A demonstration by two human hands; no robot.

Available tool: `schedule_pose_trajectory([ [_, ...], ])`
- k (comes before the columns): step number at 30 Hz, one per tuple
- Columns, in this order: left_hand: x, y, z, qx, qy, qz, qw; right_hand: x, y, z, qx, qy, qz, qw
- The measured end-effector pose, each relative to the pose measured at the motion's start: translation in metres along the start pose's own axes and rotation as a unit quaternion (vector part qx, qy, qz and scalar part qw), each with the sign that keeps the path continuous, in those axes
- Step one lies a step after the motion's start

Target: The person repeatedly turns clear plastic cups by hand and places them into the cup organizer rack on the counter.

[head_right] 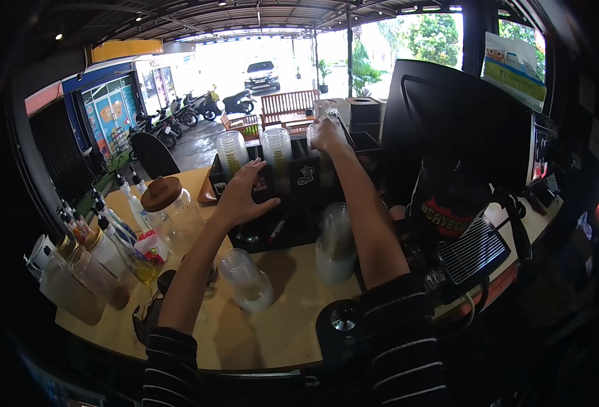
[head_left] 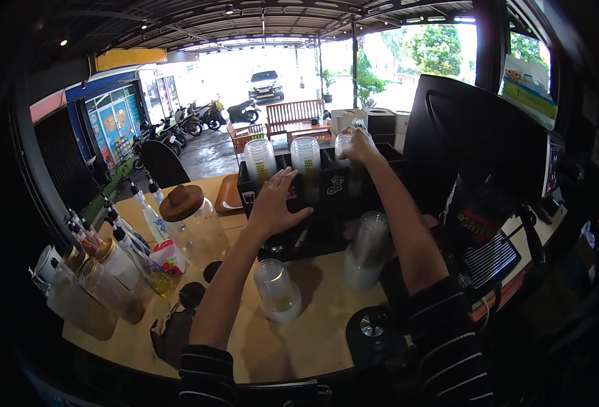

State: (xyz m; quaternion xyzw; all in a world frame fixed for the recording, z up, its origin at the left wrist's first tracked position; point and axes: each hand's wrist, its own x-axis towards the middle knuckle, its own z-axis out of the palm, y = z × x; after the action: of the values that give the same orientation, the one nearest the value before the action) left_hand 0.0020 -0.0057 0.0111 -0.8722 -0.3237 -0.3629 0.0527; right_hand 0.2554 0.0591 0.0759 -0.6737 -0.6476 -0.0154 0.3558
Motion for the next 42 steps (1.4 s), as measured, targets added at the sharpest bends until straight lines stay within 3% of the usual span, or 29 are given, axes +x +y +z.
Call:
schedule_pose_trajectory([
  [5,0.000,0.000,-0.018,-0.094,-0.004,-0.040,0.995,-0.006,-0.001,-0.005,-0.027,-0.011,-0.015,0.999],
  [7,-0.007,0.010,-0.032,-0.151,0.008,-0.053,0.987,-0.018,-0.020,-0.015,-0.054,-0.022,-0.031,0.998],
  [9,-0.023,0.024,-0.044,-0.175,0.060,-0.034,0.982,-0.041,-0.044,-0.019,-0.128,0.047,-0.045,0.990],
  [10,-0.030,0.029,-0.048,-0.175,0.056,-0.038,0.982,-0.051,-0.059,-0.024,-0.143,0.011,-0.057,0.988],
  [13,-0.062,0.036,-0.058,-0.171,0.074,-0.012,0.982,-0.078,-0.071,-0.006,0.013,0.019,-0.199,0.980],
  [17,-0.127,0.025,-0.058,-0.280,0.072,-0.070,0.955,-0.174,-0.105,0.004,0.239,-0.058,-0.229,0.942],
  [20,-0.178,0.011,-0.038,-0.339,0.009,-0.174,0.925,-0.235,-0.108,0.019,0.262,-0.146,-0.173,0.938],
  [23,-0.210,0.013,-0.018,-0.288,-0.078,-0.194,0.935,-0.271,-0.075,0.072,0.293,-0.217,-0.112,0.924],
  [25,-0.217,0.017,-0.009,-0.270,-0.105,-0.195,0.937,-0.289,-0.052,0.113,0.296,-0.197,-0.120,0.927],
  [26,-0.218,0.022,-0.006,-0.335,-0.104,-0.218,0.911,-0.303,-0.057,0.123,0.373,-0.178,-0.112,0.904],
  [28,-0.225,0.022,0.010,-0.460,-0.072,-0.261,0.846,-0.317,-0.075,0.124,0.394,-0.167,-0.080,0.900],
  [29,-0.232,0.016,0.022,-0.462,-0.077,-0.263,0.843,-0.324,-0.082,0.122,0.413,-0.153,-0.051,0.896],
  [31,-0.229,0.014,0.026,-0.402,-0.048,-0.213,0.890,-0.328,-0.092,0.120,0.369,-0.141,-0.041,0.918],
  [33,-0.227,0.017,0.025,-0.396,-0.036,-0.210,0.893,-0.329,-0.092,0.126,0.320,-0.132,-0.033,0.938],
  [36,-0.228,0.020,0.022,-0.386,-0.030,-0.220,0.896,-0.333,-0.083,0.152,0.392,-0.077,-0.029,0.916],
  [42,-0.231,0.017,0.026,-0.384,-0.022,-0.195,0.902,-0.345,-0.080,0.159,0.371,-0.024,-0.029,0.928],
])
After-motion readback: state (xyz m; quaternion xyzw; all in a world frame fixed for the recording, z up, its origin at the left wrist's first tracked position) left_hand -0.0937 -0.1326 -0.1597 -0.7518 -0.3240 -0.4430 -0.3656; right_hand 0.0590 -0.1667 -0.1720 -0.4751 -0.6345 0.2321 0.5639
